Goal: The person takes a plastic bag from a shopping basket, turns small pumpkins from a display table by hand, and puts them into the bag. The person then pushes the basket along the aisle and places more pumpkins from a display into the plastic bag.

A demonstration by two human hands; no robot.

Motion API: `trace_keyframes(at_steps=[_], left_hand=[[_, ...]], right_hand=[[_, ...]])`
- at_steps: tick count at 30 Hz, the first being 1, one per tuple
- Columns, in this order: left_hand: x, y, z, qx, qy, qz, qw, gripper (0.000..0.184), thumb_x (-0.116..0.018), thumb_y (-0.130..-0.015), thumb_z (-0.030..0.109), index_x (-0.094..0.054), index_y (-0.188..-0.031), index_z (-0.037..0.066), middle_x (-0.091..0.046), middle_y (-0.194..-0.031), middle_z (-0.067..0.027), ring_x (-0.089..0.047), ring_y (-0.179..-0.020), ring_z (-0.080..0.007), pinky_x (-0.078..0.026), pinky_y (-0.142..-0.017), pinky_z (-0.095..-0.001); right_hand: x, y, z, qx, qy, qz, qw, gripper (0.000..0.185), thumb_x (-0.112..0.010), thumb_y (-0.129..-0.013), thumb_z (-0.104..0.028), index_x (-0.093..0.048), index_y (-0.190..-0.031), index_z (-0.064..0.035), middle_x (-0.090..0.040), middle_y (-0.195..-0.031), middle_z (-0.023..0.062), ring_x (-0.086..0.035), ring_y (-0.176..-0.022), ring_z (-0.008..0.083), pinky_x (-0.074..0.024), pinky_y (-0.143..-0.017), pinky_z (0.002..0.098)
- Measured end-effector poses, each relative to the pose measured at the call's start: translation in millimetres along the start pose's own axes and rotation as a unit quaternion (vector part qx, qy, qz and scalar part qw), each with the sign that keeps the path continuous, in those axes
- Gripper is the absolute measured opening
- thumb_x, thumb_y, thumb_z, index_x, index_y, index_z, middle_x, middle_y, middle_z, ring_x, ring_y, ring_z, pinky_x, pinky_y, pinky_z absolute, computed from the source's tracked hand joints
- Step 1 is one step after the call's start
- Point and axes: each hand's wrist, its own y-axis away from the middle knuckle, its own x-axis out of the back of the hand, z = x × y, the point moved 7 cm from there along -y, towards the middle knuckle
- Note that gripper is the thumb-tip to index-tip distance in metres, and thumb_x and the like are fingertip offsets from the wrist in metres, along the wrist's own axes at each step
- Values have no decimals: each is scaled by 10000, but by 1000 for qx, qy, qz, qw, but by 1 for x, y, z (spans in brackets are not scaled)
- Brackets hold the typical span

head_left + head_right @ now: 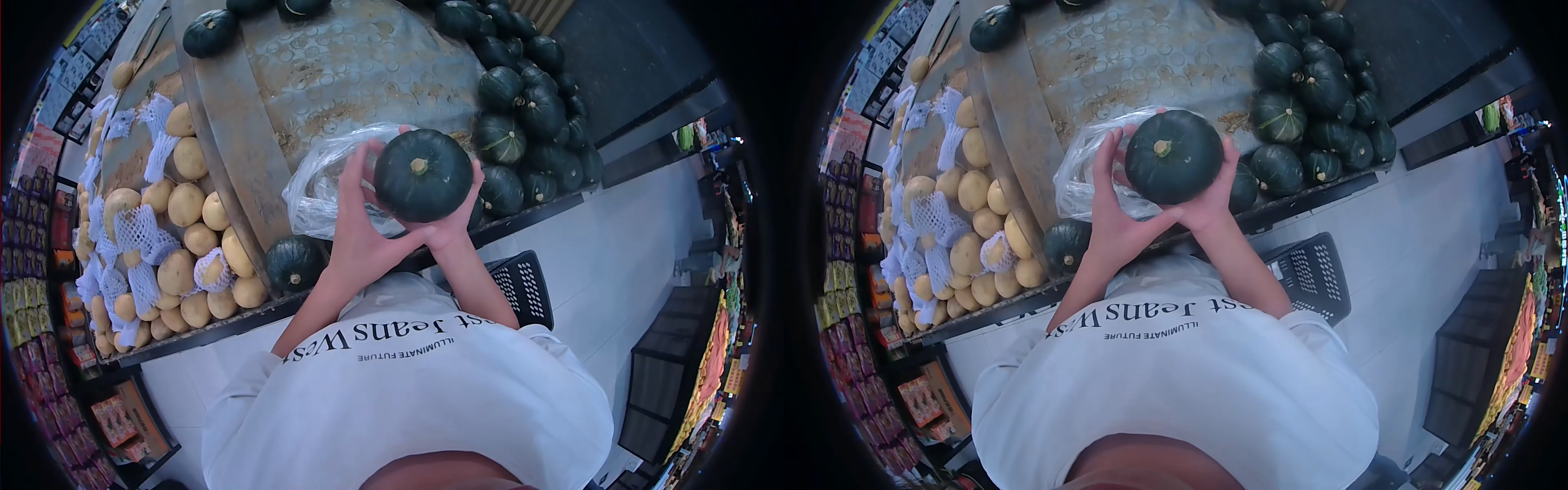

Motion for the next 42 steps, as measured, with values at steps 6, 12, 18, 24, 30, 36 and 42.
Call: trace_keyframes(at_steps=[6, 12, 18, 24, 30, 36, 42], left_hand=[[-6, 2, -6, -19, 12, 1, 1000, 1136, -859, -601, 317, -155, -1427, -17, -304, -1429, -228, -286, -1349, -327, -234, -1083, -449], [0, -7, 30, -166, -170, 27, 971, 927, -702, -744, 431, -235, -1424, 11, -321, -1426, -240, -298, -1338, -384, -187, -1081, -529], [-37, -31, 31, -109, -136, -123, 977, 654, -607, -836, 315, -374, -1360, 0, -317, -1438, -210, -319, -1327, -374, -212, -1076, -538], [-63, -75, 55, -185, -14, -30, 982, 528, -549, -887, 246, -408, -1349, 35, -433, -1365, -199, -361, -1304, -371, -254, -1067, -515], [-107, -116, 5, -101, -21, -37, 994, 505, -446, -929, 322, -405, -1354, 52, -393, -1382, -225, -365, -1287, -394, -245, -1069, -504], [-101, -97, 24, -23, -117, -134, 984, 550, -464, -925, 333, -384, -1334, -26, -437, -1334, -239, -409, -1256, -383, -314, -1041, -460], [-47, -76, 23, -42, -29, -40, 998, 566, -490, -939, 295, -317, -1386, -6, -433, -1343, -248, -429, -1261, -350, -343, -1030, -411]], right_hand=[[27, 1, -8, 69, 86, 70, 991, 924, -458, -761, -705, -269, -1428, -94, -287, -1451, 207, -368, -1282, 397, -339, -1012, 575], [16, 8, 2, -4, -35, -39, 999, 830, -431, -802, -676, -357, -1388, -93, -335, -1445, 133, -384, -1290, 317, -316, -1051, 524], [42, 17, -46, 107, 17, 49, 993, 853, -504, -756, -693, -402, -1341, -82, -369, -1399, 166, -373, -1287, 338, -299, -1065, 513], [18, 27, -100, 148, -126, -51, 980, 785, -604, -734, -578, -424, -1302, -66, -440, -1308, 178, -363, -1258, 423, -295, -1056, 541], [2, 42, -111, 248, 82, 53, 964, 747, -579, -738, -567, -432, -1315, -116, -459, -1331, 96, -434, -1238, 299, -338, -1046, 490], [10, 49, -113, 286, 111, 158, 938, 731, -562, -749, -565, -450, -1285, -82, -479, -1276, 160, -465, -1196, 340, -371, -1005, 536], [10, 45, -99, 231, 237, 155, 931, 733, -637, -743, -467, -402, -1337, -106, -449, -1322, 142, -470, -1210, 296, -386, -1033, 425]])
